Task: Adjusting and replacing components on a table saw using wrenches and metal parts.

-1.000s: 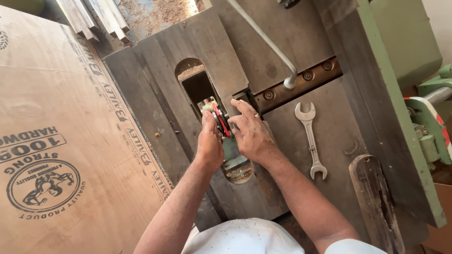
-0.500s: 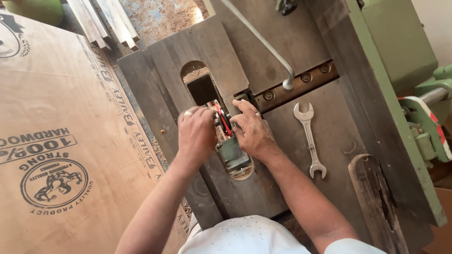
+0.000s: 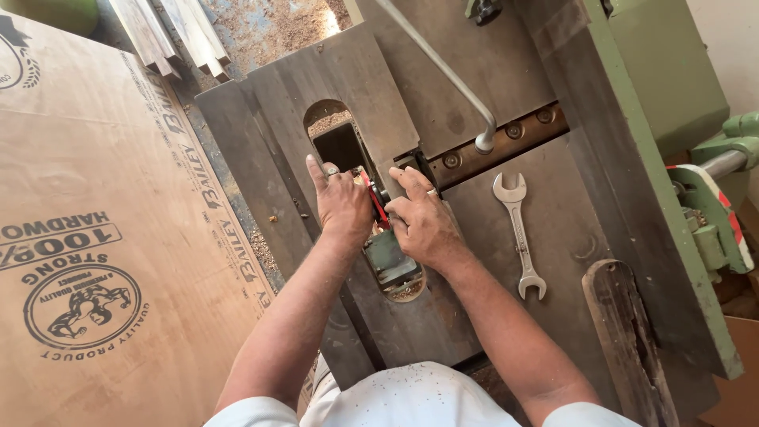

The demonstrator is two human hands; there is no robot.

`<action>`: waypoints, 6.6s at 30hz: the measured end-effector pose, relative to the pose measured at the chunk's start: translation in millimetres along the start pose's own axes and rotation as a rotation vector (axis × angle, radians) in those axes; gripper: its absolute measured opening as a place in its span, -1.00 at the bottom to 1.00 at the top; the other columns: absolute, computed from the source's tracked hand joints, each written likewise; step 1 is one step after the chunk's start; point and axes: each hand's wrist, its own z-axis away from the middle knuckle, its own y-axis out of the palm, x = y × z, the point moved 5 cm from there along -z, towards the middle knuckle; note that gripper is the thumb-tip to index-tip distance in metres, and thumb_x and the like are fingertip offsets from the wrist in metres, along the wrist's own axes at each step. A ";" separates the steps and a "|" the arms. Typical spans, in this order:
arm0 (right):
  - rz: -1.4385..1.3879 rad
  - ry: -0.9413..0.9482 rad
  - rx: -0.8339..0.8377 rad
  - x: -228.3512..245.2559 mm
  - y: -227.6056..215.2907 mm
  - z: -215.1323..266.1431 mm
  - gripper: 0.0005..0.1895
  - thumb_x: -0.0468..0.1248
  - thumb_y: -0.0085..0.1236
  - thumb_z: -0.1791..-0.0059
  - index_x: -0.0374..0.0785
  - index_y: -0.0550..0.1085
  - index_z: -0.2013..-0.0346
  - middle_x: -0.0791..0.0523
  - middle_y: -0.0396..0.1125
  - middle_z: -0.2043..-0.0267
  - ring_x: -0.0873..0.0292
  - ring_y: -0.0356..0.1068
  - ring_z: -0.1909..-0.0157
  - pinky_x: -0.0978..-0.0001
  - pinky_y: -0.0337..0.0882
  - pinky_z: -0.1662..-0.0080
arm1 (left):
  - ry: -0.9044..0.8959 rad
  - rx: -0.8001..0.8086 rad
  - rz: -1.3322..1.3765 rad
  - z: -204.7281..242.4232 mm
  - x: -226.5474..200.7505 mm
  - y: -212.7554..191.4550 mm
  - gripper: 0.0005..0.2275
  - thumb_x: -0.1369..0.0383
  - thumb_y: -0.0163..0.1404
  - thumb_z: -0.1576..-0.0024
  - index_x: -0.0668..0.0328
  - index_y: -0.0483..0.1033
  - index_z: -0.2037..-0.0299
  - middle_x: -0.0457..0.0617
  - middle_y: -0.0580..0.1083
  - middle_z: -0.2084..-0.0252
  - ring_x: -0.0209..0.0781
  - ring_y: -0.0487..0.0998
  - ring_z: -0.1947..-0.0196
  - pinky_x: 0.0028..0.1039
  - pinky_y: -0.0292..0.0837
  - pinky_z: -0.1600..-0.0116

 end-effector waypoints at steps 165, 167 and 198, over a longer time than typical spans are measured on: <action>-0.120 -0.109 -0.208 35.9 -28.1 187.3 -0.86 -0.45 0.20 0.10 -0.28 0.53 0.24 0.06 0.46 0.14 -0.02 0.46 0.11 0.17 0.45 0.01 | -0.506 -0.260 2.545 41.4 -58.1 82.2 -0.38 -0.16 -0.45 -0.30 0.05 0.12 -0.42 -0.08 0.26 -0.39 -0.15 0.29 -0.36 -0.29 0.17 -0.41; -0.123 -0.116 -0.200 37.3 -27.7 188.1 -0.85 -0.46 0.20 0.10 -0.28 0.52 0.24 0.05 0.46 0.14 -0.03 0.46 0.11 0.17 0.46 0.02 | -0.486 -0.240 2.591 71.6 -44.9 66.0 -0.38 -0.16 -0.45 -0.31 0.06 0.06 -0.44 -0.07 0.23 -0.40 -0.14 0.26 -0.38 -0.27 0.13 -0.42; -0.224 0.315 -0.213 57.2 -3.4 143.5 -0.52 -0.25 0.46 0.18 -0.25 0.51 0.02 0.07 0.45 0.09 0.18 0.49 0.11 0.35 0.52 0.08 | 0.326 -0.673 1.170 240.2 6.2 -23.6 -0.64 0.48 0.19 -0.03 0.25 0.47 -0.05 0.11 0.53 0.07 0.10 0.54 0.04 -0.18 0.42 -0.08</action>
